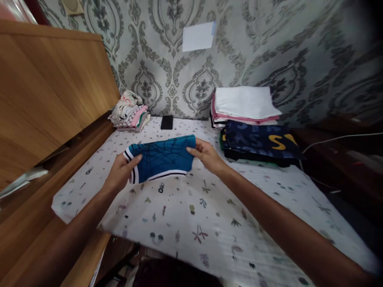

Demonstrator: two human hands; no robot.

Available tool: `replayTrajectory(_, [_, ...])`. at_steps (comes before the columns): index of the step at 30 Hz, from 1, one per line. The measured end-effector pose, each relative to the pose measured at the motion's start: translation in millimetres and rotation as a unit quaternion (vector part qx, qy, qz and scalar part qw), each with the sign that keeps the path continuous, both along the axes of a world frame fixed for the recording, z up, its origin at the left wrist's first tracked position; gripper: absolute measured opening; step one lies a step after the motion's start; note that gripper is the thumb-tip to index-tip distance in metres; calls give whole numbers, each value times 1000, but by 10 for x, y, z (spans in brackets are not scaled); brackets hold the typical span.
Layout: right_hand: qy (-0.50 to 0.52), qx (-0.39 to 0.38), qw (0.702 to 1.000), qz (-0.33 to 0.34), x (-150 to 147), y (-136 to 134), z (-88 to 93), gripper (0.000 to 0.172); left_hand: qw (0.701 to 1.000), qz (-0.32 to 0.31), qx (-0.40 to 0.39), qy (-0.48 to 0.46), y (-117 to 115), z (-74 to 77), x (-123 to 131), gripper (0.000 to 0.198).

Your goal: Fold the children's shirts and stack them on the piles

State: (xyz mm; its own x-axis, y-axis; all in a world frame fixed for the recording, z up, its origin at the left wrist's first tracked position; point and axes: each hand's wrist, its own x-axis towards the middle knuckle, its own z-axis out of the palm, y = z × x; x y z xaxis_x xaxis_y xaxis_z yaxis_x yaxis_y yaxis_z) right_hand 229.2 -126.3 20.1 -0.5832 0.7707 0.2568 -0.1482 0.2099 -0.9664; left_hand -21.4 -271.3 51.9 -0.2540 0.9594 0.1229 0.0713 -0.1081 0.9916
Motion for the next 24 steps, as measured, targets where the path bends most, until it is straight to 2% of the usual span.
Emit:
replayTrajectory(3, [-54, -36, 996, -56, 177, -240, -45, 42, 986, -41, -98, -128, 31, -162, 152, 52])
replayTrajectory(5, [-191, 11, 974, -119, 277, -337, -163, 33, 976, -73, -159, -126, 49, -335, 196, 51])
replayTrajectory(6, [-280, 52, 947, -148, 322, -371, -215, 28, 975, -88, -178, -97, 51, -403, 195, 50])
replayTrajectory(7, [-365, 95, 910, -172, 363, -400, -249, 24, 976, -98, -189, -45, 47, -446, 179, 49])
replayTrajectory(9, [-490, 153, 834, -200, 427, -453, -247, 24, 968, -86, -193, 138, 22, -444, 126, 44])
replayTrajectory(10, [-521, 169, 809, -214, 444, -479, -216, 30, 946, -60, -191, 257, 6, -408, 106, 43])
replayTrajectory(12, [-537, 204, 783, -239, 429, -535, -128, 41, 862, 11, -170, 477, -16, -317, 118, 40])
replayTrajectory(14, [-512, 269, 784, -226, 339, -592, -72, 39, 785, 47, -112, 608, -2, -286, 227, 39])
replayTrajectory(15, [-492, 307, 790, -201, 270, -619, -73, 38, 764, 36, -70, 641, 20, -312, 311, 41])
replayTrajectory(17, [-464, 362, 797, -134, 117, -665, -145, 43, 745, -27, 7, 667, 85, -451, 497, 48])
replayTrajectory(19, [-468, 374, 795, -96, -4, -695, -283, 49, 740, -82, 42, 666, 140, -652, 637, 59])
replayTrajectory(21, [-486, 362, 789, -103, -51, -709, -433, 55, 752, -102, 44, 650, 155, -835, 676, 70])
replayTrajectory(24, [-494, 333, 793, -128, -11, -706, -587, 66, 777, -109, 42, 618, 108, -970, 579, 87])
